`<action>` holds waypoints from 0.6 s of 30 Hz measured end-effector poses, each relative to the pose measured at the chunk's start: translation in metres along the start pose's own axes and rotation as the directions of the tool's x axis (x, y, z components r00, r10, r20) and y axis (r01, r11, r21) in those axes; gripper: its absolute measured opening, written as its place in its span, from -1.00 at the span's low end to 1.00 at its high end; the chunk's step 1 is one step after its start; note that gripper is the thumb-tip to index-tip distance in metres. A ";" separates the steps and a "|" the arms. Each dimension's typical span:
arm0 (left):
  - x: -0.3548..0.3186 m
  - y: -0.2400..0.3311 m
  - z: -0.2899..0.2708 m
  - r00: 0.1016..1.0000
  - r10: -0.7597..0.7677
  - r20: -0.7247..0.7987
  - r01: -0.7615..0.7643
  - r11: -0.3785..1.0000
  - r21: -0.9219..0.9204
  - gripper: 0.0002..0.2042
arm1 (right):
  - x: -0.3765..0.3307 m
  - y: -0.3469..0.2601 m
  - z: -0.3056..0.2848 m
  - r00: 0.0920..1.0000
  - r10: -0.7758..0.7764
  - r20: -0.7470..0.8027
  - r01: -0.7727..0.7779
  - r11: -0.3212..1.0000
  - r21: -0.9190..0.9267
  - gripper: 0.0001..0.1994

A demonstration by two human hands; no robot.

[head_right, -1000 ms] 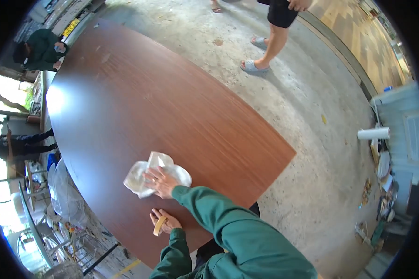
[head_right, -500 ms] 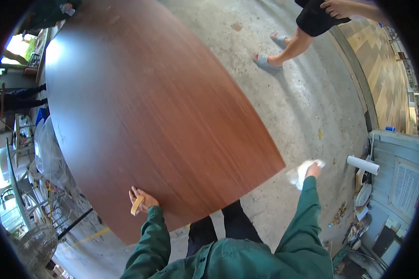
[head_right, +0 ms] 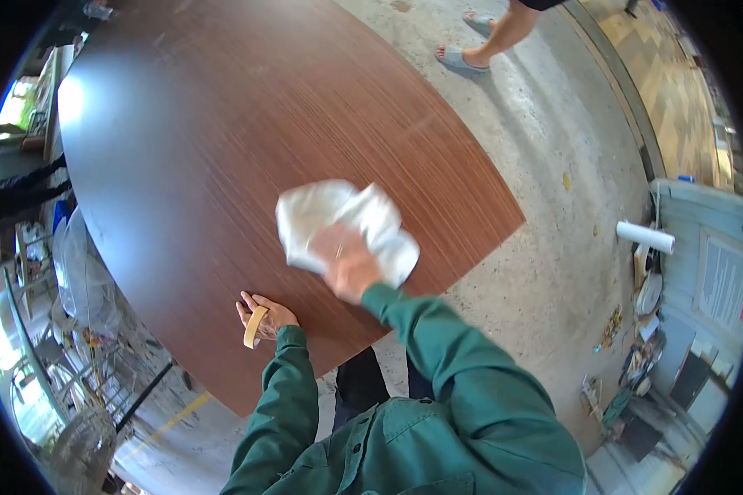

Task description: Cleaning a wooden table top with a damp cloth and water, then applying corner protectors using tape.

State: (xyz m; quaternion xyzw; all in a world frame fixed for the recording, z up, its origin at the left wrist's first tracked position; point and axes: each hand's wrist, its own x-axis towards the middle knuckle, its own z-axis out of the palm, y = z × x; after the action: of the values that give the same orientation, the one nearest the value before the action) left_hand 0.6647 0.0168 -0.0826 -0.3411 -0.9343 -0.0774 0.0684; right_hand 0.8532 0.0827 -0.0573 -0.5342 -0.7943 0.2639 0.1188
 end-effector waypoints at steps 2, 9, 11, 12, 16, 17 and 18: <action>0.005 -0.010 0.003 0.999 0.019 -0.034 -0.021 0.999 -0.042 -0.68 | -0.061 -0.047 0.034 0.985 -0.100 0.141 0.093 0.994 0.051 -0.43; 0.002 0.000 -0.012 1.000 -0.015 0.025 0.016 0.999 -0.050 -0.66 | -0.095 0.066 -0.048 0.911 0.315 -0.266 -0.350 0.932 -0.098 -0.48; -0.005 0.008 -0.011 0.999 -0.013 0.032 0.015 0.999 -0.048 -0.66 | -0.107 0.142 -0.077 0.816 0.436 -0.378 -0.567 0.728 -0.384 -0.45; -0.007 0.009 -0.012 1.000 -0.006 0.022 0.007 0.999 -0.039 -0.67 | -0.111 0.169 -0.089 0.766 0.465 -0.443 -0.626 0.697 -0.350 -0.48; -0.013 0.010 -0.007 0.998 -0.012 0.065 0.012 1.000 0.001 -0.64 | -0.119 0.199 -0.082 0.583 0.538 -0.609 -0.778 0.585 -0.227 -0.50; -0.010 0.008 -0.008 0.999 -0.011 0.048 0.011 1.000 0.006 -0.65 | -0.118 0.171 -0.064 0.591 0.557 -0.584 -0.779 0.582 -0.233 -0.49; -0.006 0.002 -0.005 1.000 0.012 -0.007 -0.012 0.999 0.038 -0.66 | -0.117 0.131 -0.042 0.642 0.568 -0.515 -0.742 0.629 -0.231 -0.44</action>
State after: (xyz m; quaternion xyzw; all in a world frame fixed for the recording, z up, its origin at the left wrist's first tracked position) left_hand 0.6710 0.0139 -0.0787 -0.3450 -0.9333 -0.0603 0.0788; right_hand 1.0226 0.0267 -0.0834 -0.8445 -0.5331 -0.0031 0.0506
